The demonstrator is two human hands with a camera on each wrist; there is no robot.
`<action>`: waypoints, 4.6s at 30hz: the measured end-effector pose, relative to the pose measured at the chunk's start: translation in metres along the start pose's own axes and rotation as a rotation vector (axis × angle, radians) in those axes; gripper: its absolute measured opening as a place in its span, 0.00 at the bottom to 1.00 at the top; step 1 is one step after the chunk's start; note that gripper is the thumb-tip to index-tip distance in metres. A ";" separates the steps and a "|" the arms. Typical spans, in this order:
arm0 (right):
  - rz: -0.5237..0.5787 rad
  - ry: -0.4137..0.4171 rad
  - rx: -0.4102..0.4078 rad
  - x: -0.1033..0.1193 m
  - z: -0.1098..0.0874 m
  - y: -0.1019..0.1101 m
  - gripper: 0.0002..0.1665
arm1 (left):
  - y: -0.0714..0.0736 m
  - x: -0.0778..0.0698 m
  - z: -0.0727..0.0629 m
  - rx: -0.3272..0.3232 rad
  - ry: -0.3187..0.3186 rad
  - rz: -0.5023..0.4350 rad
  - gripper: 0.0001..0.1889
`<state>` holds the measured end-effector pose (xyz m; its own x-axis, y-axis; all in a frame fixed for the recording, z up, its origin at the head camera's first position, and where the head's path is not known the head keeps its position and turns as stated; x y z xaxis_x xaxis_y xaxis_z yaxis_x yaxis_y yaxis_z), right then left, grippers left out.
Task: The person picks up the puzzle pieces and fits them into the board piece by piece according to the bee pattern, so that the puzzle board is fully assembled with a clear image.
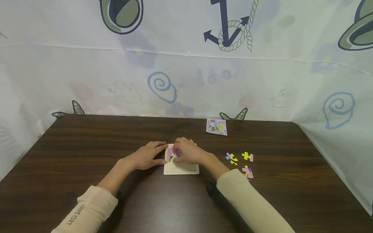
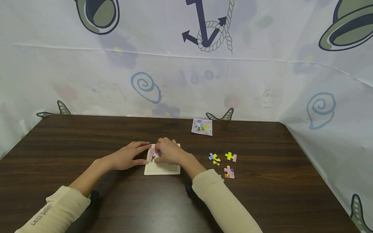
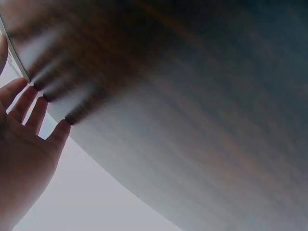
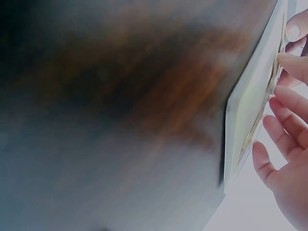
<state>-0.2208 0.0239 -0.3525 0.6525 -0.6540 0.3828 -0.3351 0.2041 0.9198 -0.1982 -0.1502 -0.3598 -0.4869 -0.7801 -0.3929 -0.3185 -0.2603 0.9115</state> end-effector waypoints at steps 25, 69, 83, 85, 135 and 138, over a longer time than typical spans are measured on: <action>0.034 0.007 -0.014 -0.003 -0.004 -0.002 0.12 | -0.001 0.001 0.001 -0.007 -0.004 -0.001 0.32; 0.106 0.045 -0.038 -0.007 -0.011 0.006 0.15 | -0.001 0.001 0.002 -0.004 0.004 0.005 0.32; 0.162 0.040 -0.082 -0.022 -0.019 0.013 0.17 | -0.001 0.002 0.003 0.010 0.045 0.016 0.33; 0.169 0.019 -0.079 -0.024 -0.021 0.014 0.18 | -0.001 0.002 0.003 0.006 0.039 0.012 0.33; 0.160 -0.185 -0.057 -0.124 -0.132 0.046 0.16 | -0.001 0.002 0.000 0.008 0.048 0.002 0.34; 0.163 -0.170 -0.049 -0.126 -0.136 0.044 0.16 | -0.001 0.002 0.000 0.010 0.047 0.001 0.34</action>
<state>-0.2251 0.2147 -0.3480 0.4677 -0.7218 0.5102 -0.3903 0.3492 0.8519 -0.1989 -0.1513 -0.3614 -0.4487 -0.8062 -0.3856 -0.3259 -0.2541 0.9106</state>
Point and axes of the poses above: each hand's wrist, its own z-axis towards the middle knuckle, its own y-axis out of the back of the hand, x = y × z, the point moved 2 cm from there along z, towards the middle knuckle, and after that the axes turned 4 degrees about y, right-handed, at the moved point
